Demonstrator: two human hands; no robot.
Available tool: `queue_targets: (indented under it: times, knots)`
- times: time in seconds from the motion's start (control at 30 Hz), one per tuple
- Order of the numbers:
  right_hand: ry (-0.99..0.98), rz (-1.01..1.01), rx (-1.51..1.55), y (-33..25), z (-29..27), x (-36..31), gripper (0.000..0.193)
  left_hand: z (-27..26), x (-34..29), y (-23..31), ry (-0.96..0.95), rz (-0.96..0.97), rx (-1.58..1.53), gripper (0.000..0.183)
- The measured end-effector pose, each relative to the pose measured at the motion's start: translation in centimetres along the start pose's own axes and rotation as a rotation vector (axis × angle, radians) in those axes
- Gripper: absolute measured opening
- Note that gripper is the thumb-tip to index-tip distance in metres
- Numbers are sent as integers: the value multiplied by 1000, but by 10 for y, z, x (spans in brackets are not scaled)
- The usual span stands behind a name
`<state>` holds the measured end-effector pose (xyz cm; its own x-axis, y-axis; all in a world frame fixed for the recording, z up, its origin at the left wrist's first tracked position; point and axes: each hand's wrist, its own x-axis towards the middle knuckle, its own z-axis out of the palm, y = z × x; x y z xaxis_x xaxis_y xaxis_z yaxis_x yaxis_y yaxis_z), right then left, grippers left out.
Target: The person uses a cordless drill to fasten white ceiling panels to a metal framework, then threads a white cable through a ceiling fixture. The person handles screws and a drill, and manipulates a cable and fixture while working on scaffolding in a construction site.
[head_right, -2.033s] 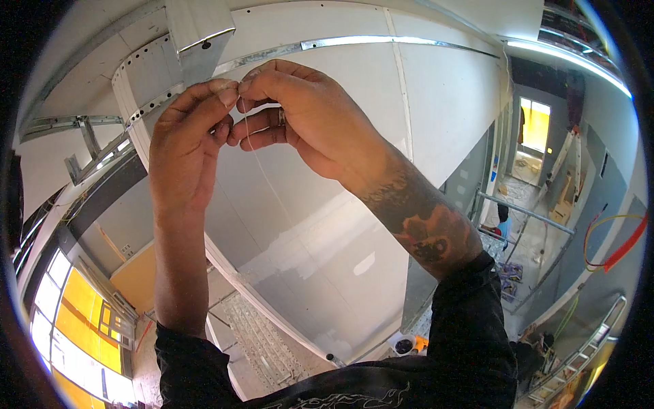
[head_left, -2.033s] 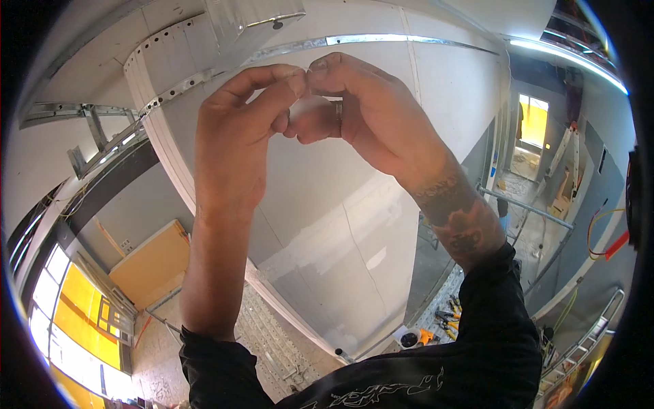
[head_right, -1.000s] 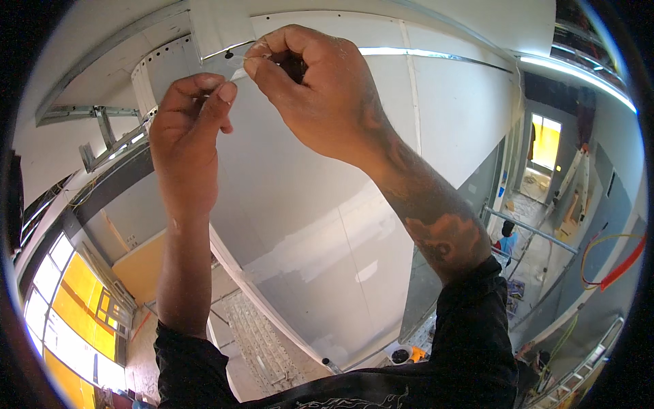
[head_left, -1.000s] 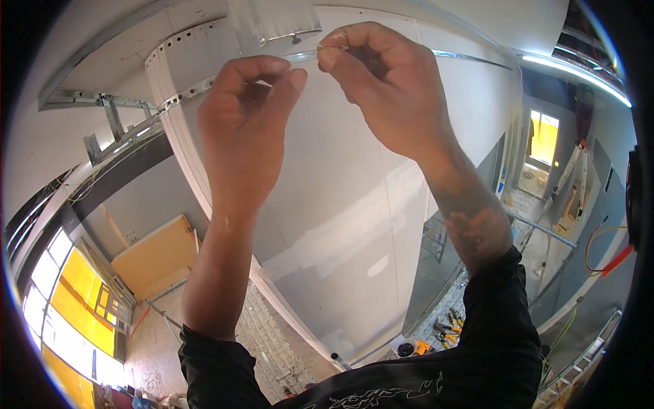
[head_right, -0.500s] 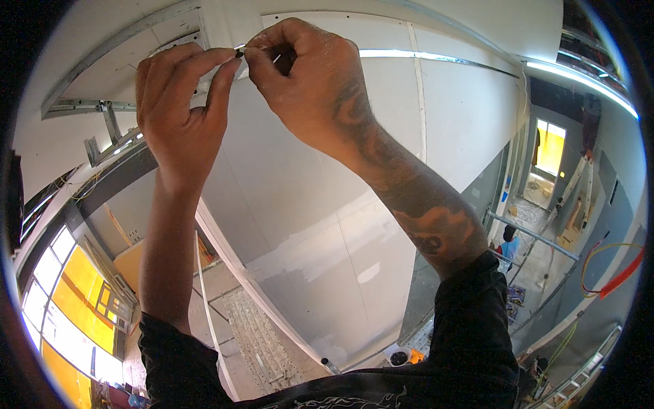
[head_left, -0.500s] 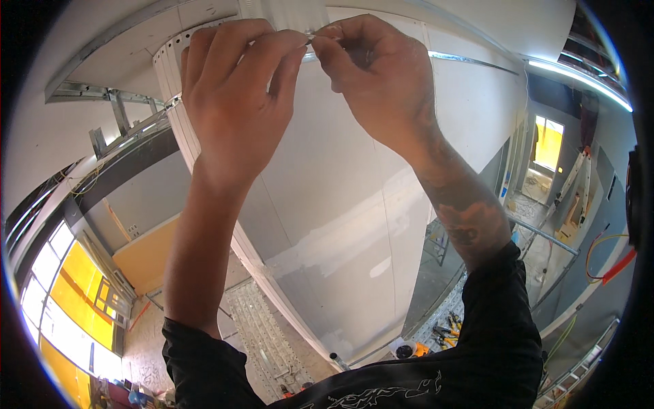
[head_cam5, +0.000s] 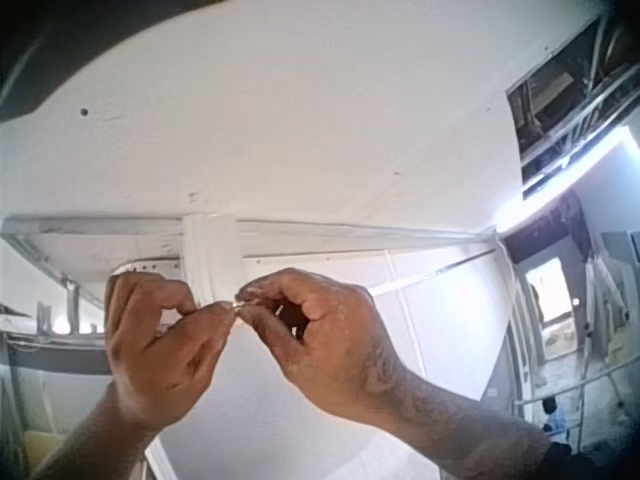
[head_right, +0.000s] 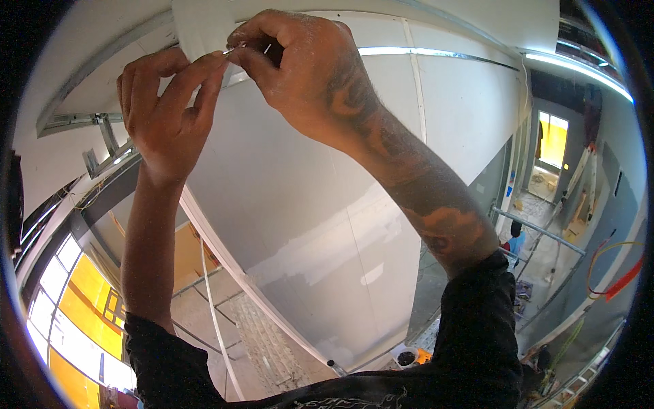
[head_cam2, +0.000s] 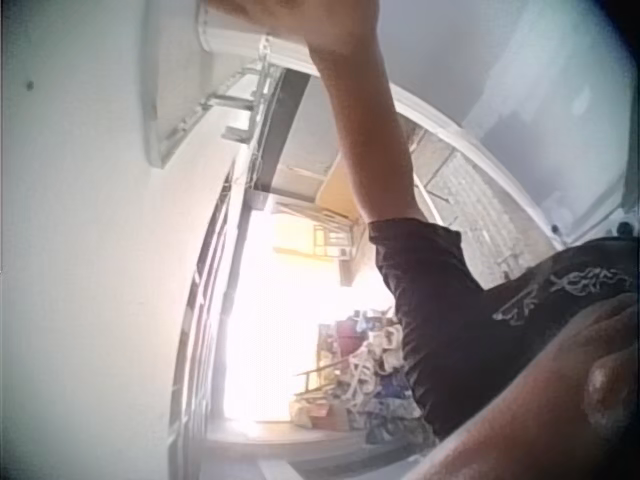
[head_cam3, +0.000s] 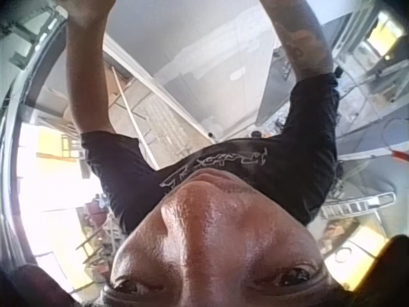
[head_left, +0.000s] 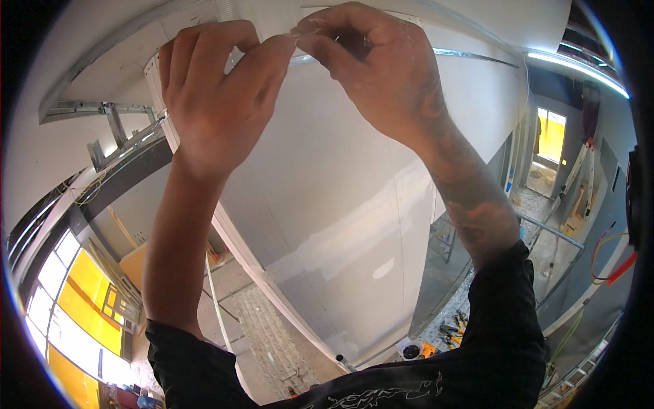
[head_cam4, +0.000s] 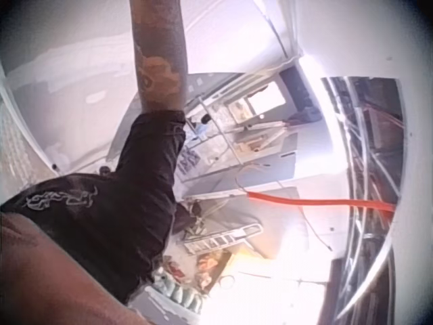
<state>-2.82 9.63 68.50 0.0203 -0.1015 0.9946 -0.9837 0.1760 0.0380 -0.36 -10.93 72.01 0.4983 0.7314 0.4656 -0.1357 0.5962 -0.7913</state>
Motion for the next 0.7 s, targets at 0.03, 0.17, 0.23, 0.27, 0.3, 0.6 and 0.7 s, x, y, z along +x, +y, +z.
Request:
queue_targets:
  times: [0.03,0.17,0.23,0.27,0.3,0.6,0.7]
  knots:
    - [-13,-47,-10,3,-4,-1,16,-4,-1,0,-37,4,8,25]
    - [-122,-53,106,25,-8,6,20,5,-3,1,44,-20,-46,24]
    - [-161,-46,158,29,-9,7,22,5,-3,3,43,-27,-47,24]
    - [-160,-65,155,28,-11,7,22,5,-3,4,43,-29,-48,24]
    - [-160,-84,151,27,-12,7,23,5,-4,4,43,-28,-45,23]
    - [-107,-139,77,25,-8,6,23,5,-6,1,48,-43,-39,24]
    - [-138,-78,102,24,-8,7,24,4,-7,5,38,-100,-49,26]
